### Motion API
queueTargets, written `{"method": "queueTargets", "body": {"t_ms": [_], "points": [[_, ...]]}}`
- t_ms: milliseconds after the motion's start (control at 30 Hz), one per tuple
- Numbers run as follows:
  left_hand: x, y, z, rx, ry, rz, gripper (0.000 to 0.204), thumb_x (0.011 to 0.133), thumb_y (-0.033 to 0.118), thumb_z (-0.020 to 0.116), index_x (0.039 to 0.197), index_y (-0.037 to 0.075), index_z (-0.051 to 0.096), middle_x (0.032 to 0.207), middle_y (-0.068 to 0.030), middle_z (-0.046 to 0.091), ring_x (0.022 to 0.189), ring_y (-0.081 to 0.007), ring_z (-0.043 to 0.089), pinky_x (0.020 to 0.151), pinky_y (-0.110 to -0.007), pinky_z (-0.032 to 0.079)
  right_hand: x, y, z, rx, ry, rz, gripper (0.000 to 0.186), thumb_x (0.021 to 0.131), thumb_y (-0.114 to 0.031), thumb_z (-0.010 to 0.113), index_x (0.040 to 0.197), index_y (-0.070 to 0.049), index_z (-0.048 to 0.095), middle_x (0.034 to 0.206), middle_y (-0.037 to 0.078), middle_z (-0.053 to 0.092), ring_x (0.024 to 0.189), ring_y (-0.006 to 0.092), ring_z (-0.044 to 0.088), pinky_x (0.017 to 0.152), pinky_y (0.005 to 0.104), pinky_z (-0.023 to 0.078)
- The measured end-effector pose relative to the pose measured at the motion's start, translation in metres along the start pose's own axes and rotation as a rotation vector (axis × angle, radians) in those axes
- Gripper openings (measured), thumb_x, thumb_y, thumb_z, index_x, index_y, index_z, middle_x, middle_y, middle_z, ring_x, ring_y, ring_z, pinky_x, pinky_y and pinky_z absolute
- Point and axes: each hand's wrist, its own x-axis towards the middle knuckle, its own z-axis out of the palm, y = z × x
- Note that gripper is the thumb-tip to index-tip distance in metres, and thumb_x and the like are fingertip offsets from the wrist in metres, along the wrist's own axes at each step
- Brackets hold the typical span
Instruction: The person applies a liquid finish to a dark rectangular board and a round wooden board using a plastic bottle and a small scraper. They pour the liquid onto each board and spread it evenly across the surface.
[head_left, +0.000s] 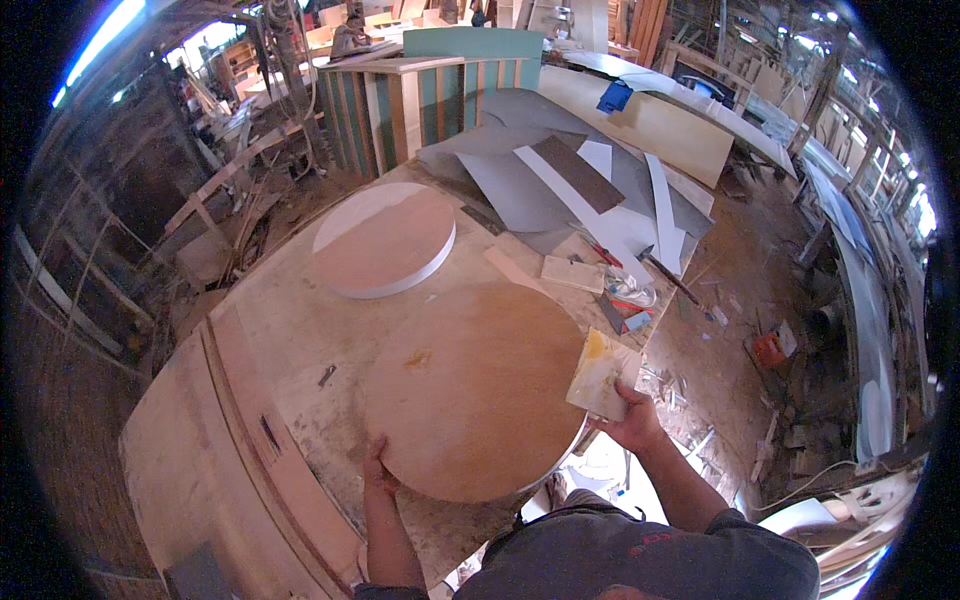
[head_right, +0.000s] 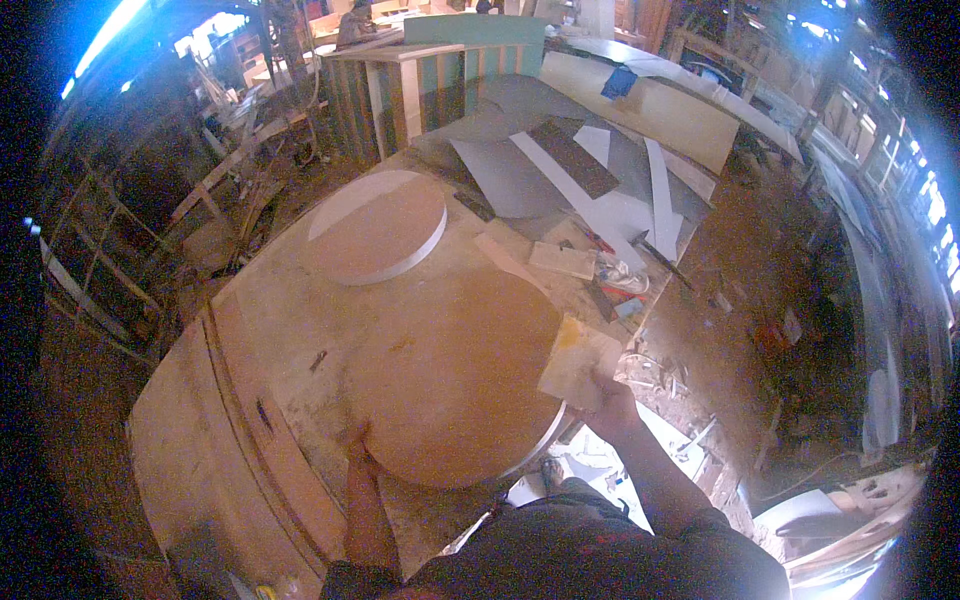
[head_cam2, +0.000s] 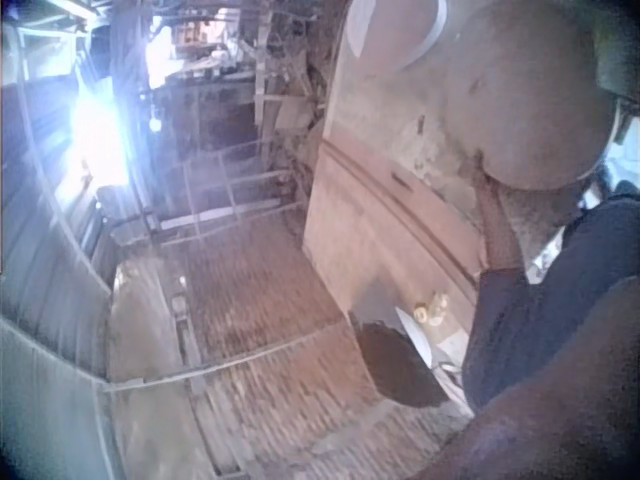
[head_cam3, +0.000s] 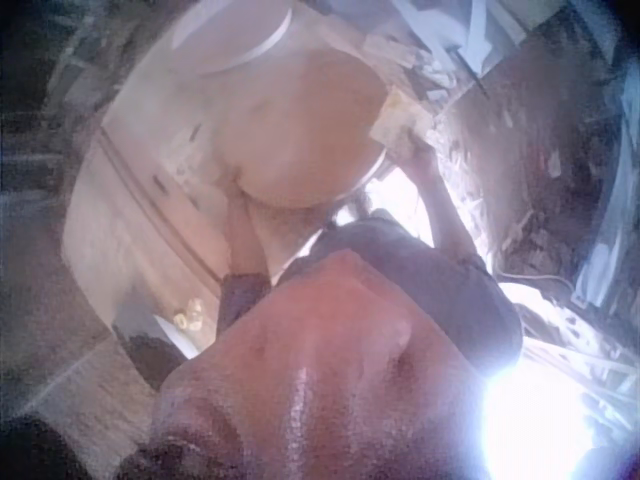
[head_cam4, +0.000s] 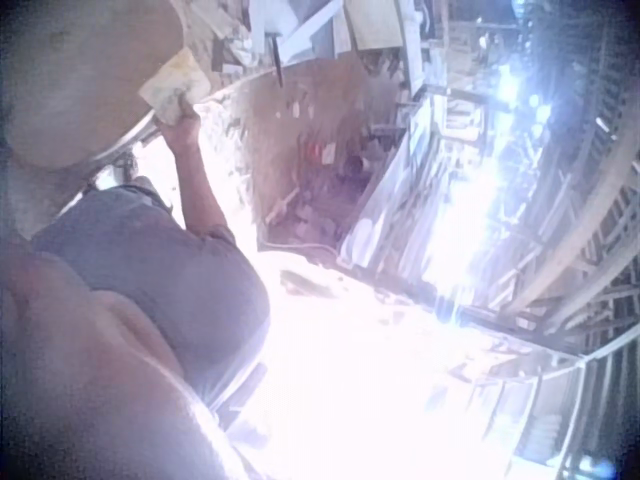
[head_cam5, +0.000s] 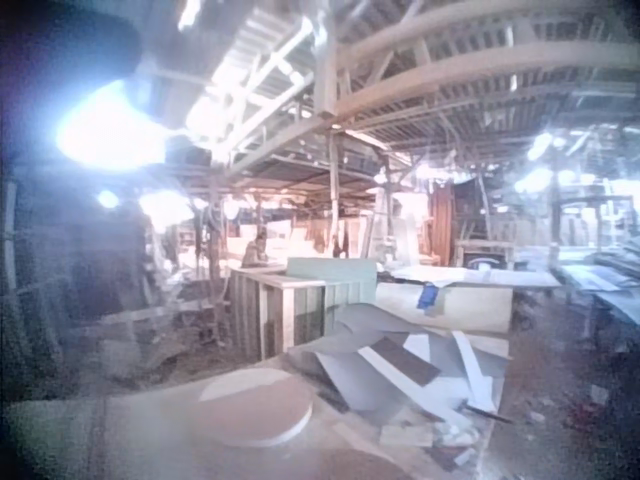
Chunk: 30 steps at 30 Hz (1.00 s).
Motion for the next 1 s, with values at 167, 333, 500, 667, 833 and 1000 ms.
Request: {"method": "queueTargets", "body": {"t_ms": [167, 333, 500, 667, 833, 1000], "points": [[0.011, -0.010, -0.018, -0.019, 0.015, 0.066, 0.073, 0.089, 0.032, 0.071, 0.149, -0.001, 0.044, 0.142, -0.0201, 0.058, 0.128, -0.0393, 0.058, 0.109, -0.052, 0.048, 0.019, -0.006, -0.009, -0.051, -0.017, 0.089, 0.048, 0.101, -0.031, 0.058, 0.144, -0.012, 0.052, 0.142, 0.012, 0.059, 0.132, 0.0370, 0.055, 0.104, 0.0663, 0.043], [-0.037, -0.033, 0.017, -0.075, 0.047, 0.084, 0.070, 0.089, 0.027, 0.070, 0.147, -0.001, 0.045, 0.141, -0.0204, 0.059, 0.127, -0.0386, 0.059, 0.109, -0.054, 0.048, 0.044, -0.028, -0.037, -0.036, 0.010, 0.138, 0.045, 0.102, -0.029, 0.056, 0.144, -0.012, 0.051, 0.142, 0.012, 0.059, 0.131, 0.0352, 0.057, 0.105, 0.0659, 0.043], [-0.109, -0.083, 0.009, -0.146, 0.189, 0.336, 0.065, 0.088, 0.022, 0.072, 0.145, 0.000, 0.048, 0.140, -0.0185, 0.060, 0.126, -0.0371, 0.060, 0.108, -0.056, 0.048, 0.093, -0.040, -0.026, -0.164, -0.156, 0.261, 0.045, 0.102, -0.025, 0.057, 0.142, -0.007, 0.051, 0.141, 0.014, 0.059, 0.130, 0.0329, 0.058, 0.109, 0.0587, 0.044], [-0.187, -0.150, 0.063, -0.308, 0.344, 0.545, 0.058, 0.092, 0.013, 0.069, 0.146, 0.005, 0.049, 0.141, -0.0142, 0.060, 0.131, -0.0338, 0.057, 0.111, -0.055, 0.047, 0.201, -0.029, -0.017, -0.340, -0.164, 0.442, 0.047, 0.100, -0.026, 0.061, 0.140, -0.003, 0.052, 0.135, 0.015, 0.063, 0.126, 0.0302, 0.061, 0.106, 0.0500, 0.049], [-0.226, -0.243, 0.111, -0.451, 0.426, 0.748, 0.061, 0.095, 0.011, 0.067, 0.150, 0.006, 0.043, 0.146, -0.0130, 0.055, 0.135, -0.0317, 0.053, 0.112, -0.053, 0.047, 0.268, 0.011, 0.027, -0.626, -0.319, 0.675, 0.050, 0.097, -0.029, 0.065, 0.139, -0.006, 0.055, 0.132, 0.011, 0.066, 0.124, 0.0291, 0.062, 0.105, 0.0522, 0.050], [-0.222, -0.313, 0.157, -0.537, 0.586, 0.796, 0.060, 0.095, 0.011, 0.068, 0.149, 0.004, 0.043, 0.143, -0.0115, 0.057, 0.132, -0.0282, 0.055, 0.114, -0.048, 0.045, 0.326, 0.062, 0.021, -0.602, -0.532, 0.822, 0.050, 0.095, -0.032, 0.067, 0.138, -0.007, 0.058, 0.135, 0.008, 0.066, 0.125, 0.0285, 0.062, 0.111, 0.0493, 0.045]]}}
